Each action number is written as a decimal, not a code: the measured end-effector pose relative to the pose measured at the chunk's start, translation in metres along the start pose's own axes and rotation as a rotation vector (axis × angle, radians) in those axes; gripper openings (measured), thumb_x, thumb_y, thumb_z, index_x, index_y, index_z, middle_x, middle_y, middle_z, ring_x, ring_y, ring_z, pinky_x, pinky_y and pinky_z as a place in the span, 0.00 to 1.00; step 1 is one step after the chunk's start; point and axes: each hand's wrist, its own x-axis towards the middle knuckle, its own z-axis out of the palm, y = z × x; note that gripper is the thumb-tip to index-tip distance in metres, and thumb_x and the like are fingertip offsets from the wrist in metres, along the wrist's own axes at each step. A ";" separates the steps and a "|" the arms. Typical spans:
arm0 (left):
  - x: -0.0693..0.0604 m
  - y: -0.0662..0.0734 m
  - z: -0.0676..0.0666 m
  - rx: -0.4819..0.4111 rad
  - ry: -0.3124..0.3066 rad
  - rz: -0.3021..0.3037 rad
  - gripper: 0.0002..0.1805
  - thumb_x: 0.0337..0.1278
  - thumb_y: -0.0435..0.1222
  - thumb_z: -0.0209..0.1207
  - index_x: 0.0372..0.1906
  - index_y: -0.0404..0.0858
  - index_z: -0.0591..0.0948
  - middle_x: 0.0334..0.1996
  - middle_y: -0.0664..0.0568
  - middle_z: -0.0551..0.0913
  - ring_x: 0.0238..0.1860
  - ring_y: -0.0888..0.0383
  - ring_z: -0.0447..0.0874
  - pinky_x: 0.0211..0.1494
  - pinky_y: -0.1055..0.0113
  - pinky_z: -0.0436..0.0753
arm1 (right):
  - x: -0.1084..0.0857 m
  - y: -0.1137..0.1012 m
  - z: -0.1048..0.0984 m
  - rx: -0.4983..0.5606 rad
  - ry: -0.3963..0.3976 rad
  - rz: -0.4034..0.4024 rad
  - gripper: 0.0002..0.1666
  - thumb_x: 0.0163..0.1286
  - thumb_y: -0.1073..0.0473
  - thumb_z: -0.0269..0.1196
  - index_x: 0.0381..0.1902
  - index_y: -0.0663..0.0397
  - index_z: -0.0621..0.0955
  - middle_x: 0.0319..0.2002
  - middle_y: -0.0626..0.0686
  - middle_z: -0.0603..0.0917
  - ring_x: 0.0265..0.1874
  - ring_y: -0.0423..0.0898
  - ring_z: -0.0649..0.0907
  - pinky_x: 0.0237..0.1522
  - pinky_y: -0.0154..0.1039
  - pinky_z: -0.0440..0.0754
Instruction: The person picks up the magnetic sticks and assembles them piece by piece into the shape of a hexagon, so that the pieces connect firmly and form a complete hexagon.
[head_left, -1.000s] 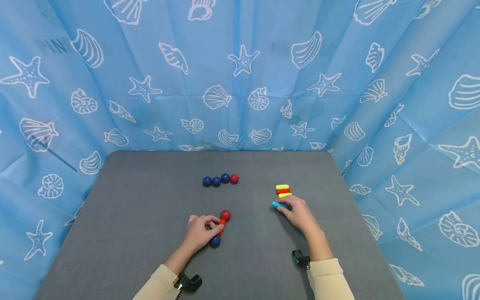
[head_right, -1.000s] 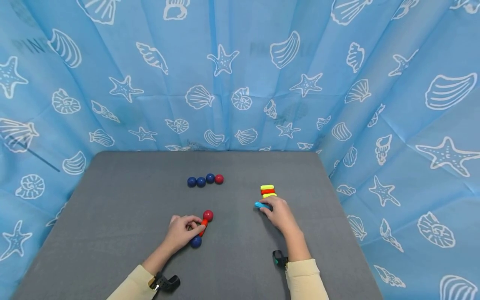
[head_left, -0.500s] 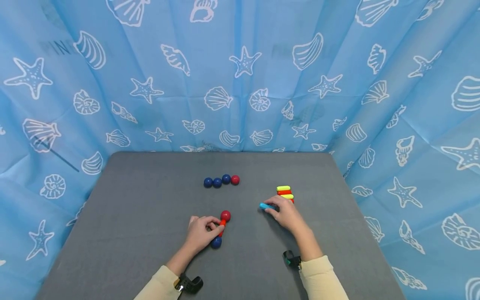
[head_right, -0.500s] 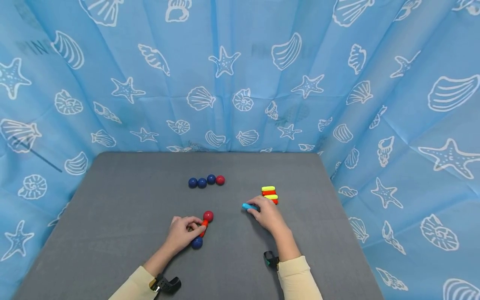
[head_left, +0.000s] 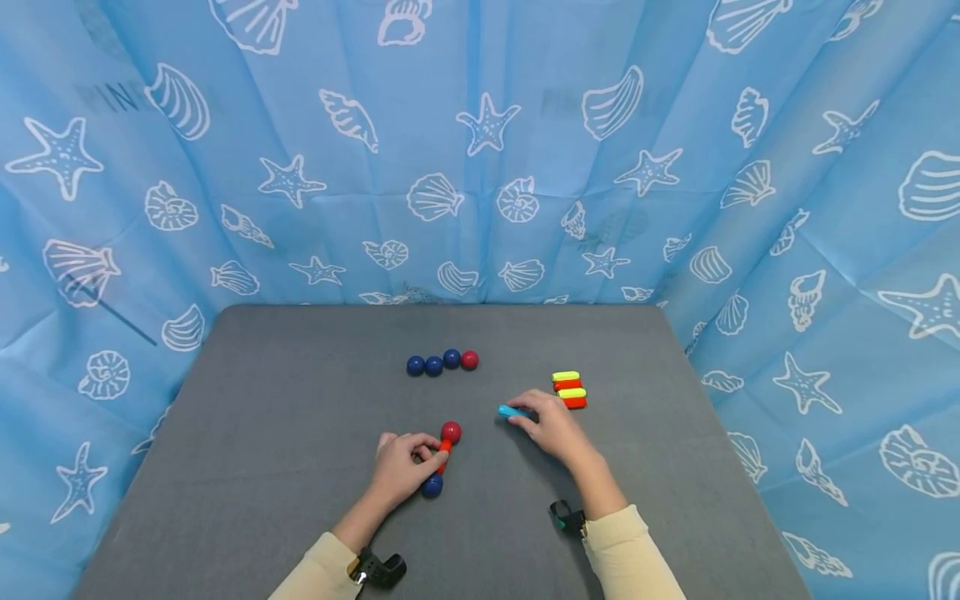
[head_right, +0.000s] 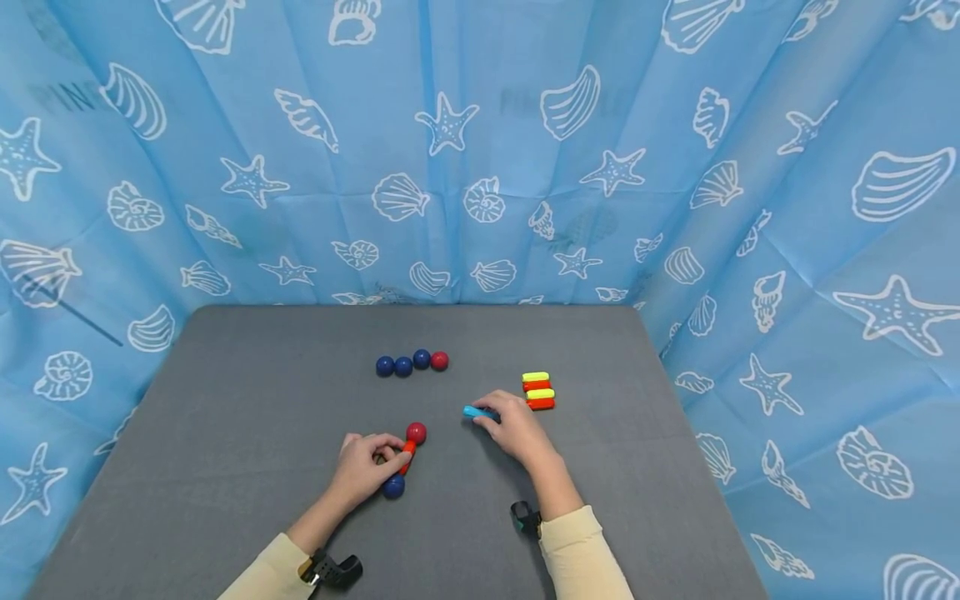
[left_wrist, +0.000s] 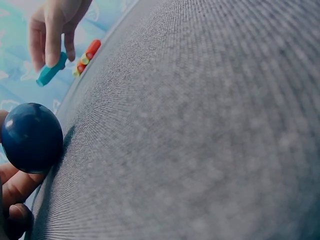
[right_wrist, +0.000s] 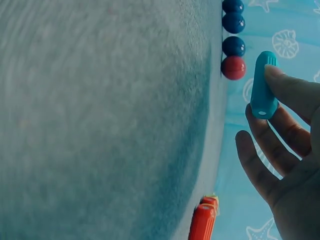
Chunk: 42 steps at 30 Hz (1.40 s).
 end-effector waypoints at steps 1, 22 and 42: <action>0.000 0.000 0.000 0.000 0.004 0.005 0.07 0.55 0.46 0.71 0.32 0.49 0.87 0.16 0.77 0.76 0.24 0.74 0.73 0.49 0.58 0.64 | 0.001 -0.001 0.001 0.003 -0.003 -0.003 0.14 0.62 0.62 0.73 0.47 0.51 0.88 0.44 0.47 0.88 0.43 0.45 0.85 0.49 0.45 0.82; 0.000 -0.001 0.000 0.046 0.024 0.005 0.08 0.56 0.48 0.71 0.32 0.49 0.87 0.16 0.76 0.75 0.23 0.74 0.70 0.47 0.60 0.63 | 0.021 -0.029 0.028 -0.044 -0.175 -0.031 0.12 0.68 0.59 0.69 0.48 0.51 0.87 0.46 0.49 0.87 0.47 0.46 0.84 0.55 0.48 0.81; 0.010 0.003 0.002 0.053 0.066 0.030 0.18 0.56 0.54 0.69 0.44 0.48 0.84 0.28 0.67 0.80 0.22 0.70 0.65 0.43 0.62 0.61 | 0.024 -0.032 0.039 0.019 -0.296 -0.061 0.10 0.69 0.61 0.68 0.48 0.52 0.88 0.47 0.49 0.88 0.48 0.46 0.84 0.56 0.47 0.81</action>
